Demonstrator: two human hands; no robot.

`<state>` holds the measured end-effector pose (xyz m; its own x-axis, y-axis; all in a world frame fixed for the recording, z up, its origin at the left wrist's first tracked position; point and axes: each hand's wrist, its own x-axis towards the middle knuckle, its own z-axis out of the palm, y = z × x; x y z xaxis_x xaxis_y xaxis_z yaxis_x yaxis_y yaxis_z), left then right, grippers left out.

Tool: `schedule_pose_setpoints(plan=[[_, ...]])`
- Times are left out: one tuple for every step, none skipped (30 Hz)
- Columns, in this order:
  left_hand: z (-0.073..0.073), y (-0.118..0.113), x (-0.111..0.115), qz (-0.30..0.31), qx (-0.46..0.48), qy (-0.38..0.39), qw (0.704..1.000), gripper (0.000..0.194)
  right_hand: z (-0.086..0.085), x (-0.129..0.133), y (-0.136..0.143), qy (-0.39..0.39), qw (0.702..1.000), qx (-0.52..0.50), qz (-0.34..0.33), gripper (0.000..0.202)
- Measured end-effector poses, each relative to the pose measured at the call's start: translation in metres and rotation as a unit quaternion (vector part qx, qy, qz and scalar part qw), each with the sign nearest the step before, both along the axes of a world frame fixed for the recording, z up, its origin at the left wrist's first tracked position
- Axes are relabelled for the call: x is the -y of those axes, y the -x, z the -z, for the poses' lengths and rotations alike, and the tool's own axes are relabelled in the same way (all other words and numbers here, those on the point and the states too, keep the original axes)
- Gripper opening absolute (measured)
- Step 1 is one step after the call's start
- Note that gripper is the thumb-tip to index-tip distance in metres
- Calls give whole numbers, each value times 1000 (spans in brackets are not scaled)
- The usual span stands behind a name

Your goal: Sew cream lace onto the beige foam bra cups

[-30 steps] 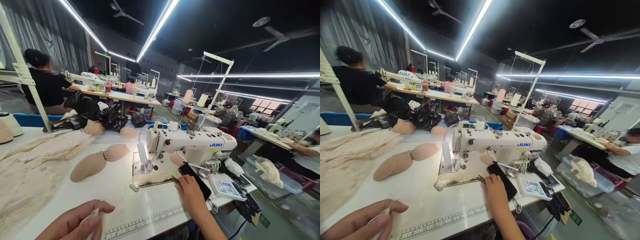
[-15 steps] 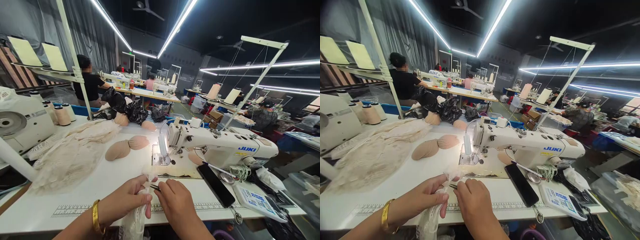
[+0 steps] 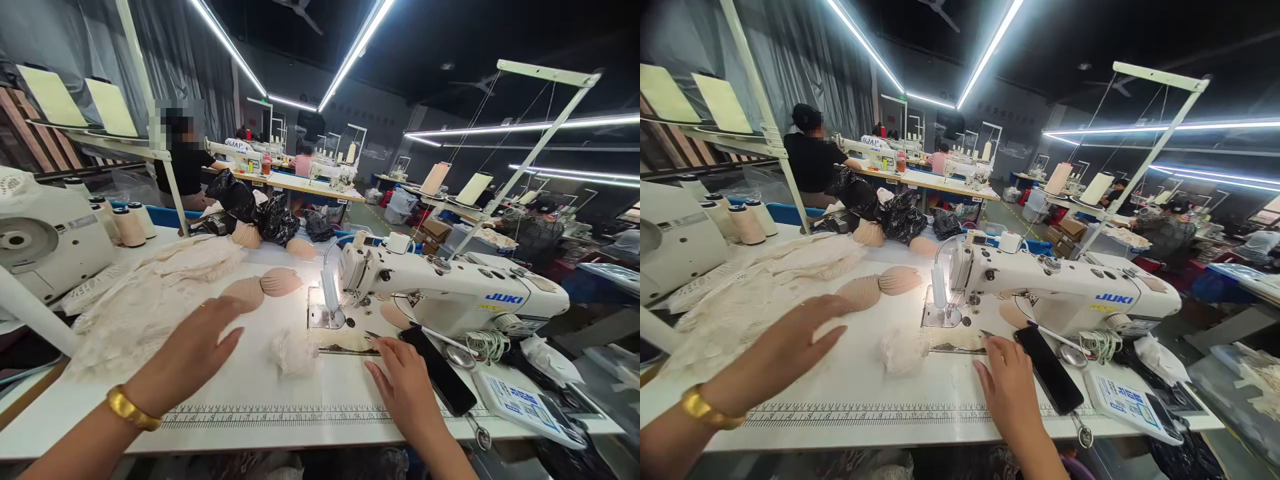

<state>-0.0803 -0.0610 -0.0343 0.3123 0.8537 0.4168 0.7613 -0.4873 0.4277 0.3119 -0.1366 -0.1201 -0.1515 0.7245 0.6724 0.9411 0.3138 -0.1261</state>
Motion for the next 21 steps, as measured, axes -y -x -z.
schedule_pose_setpoints(plan=[[8, -14, 5, 32, -9, 31, 999, 34, -4, 1, 10, 3, 999, -21, -40, 25], [14, -28, 11, 51, -27, 71, 996, 32, -8, 1, 23, 13, 995, -43, -86, 23], [20, -41, 17, 58, -48, 115, 991, 31, -13, 1, 37, 29, 989, -63, -130, 23], [24, -52, 23, 56, -57, 147, 986, 31, -17, 1, 51, 46, 982, -76, -168, 24], [28, -61, 28, 54, -62, 171, 982, 30, -20, -1, 65, 61, 975, -80, -197, 27], [31, -68, 32, 50, -60, 185, 980, 28, -22, -4, 78, 73, 970, -75, -221, 31], [34, -72, 35, 48, -51, 189, 979, 26, -23, -9, 89, 88, 965, -63, -238, 35], [38, -74, 37, 49, -41, 190, 980, 24, -23, -14, 99, 105, 962, -45, -248, 38], [41, -75, 39, 49, -28, 187, 981, 22, -23, -19, 108, 124, 960, -29, -249, 40], [44, -75, 40, 49, -12, 185, 981, 21, -23, -24, 114, 144, 959, -24, -243, 38], [47, -75, 41, 49, 6, 184, 982, 21, -23, -29, 120, 165, 956, -36, -238, 34], [50, -74, 43, 49, 25, 183, 981, 22, -25, -32, 123, 186, 952, -67, -235, 29], [51, -73, 44, 50, 48, 183, 981, 22, -27, -34, 126, 205, 943, -116, -235, 24], [52, -72, 45, 54, 74, 183, 979, 21, -30, -35, 127, 221, 929, -176, -237, 19], [52, -71, 46, 61, 104, 188, 975, 18, -33, -34, 128, 235, 911, -240, -238, 16], [50, -70, 47, 70, 137, 197, 968, 15, -37, -32, 128, 245, 891, -299, -236, 13], [48, -69, 47, 79, 172, 212, 959, 17, -40, -30, 127, 254, 872, -348, -232, 12], [46, -69, 48, 90, 208, 229, 947, 20, -44, -28, 126, 263, 854, -386, -229, 14], [43, -68, 48, 99, 242, 247, 933, 25, -46, -25, 125, 272, 839, -412, -229, 16], [41, -68, 49, 104, 276, 263, 919, 29, -49, -23, 124, 279, 830, -425, -230, 18], [39, -69, 49, 104, 307, 274, 905, 33, -51, -21, 123, 280, 828, -428, -229, 19]])
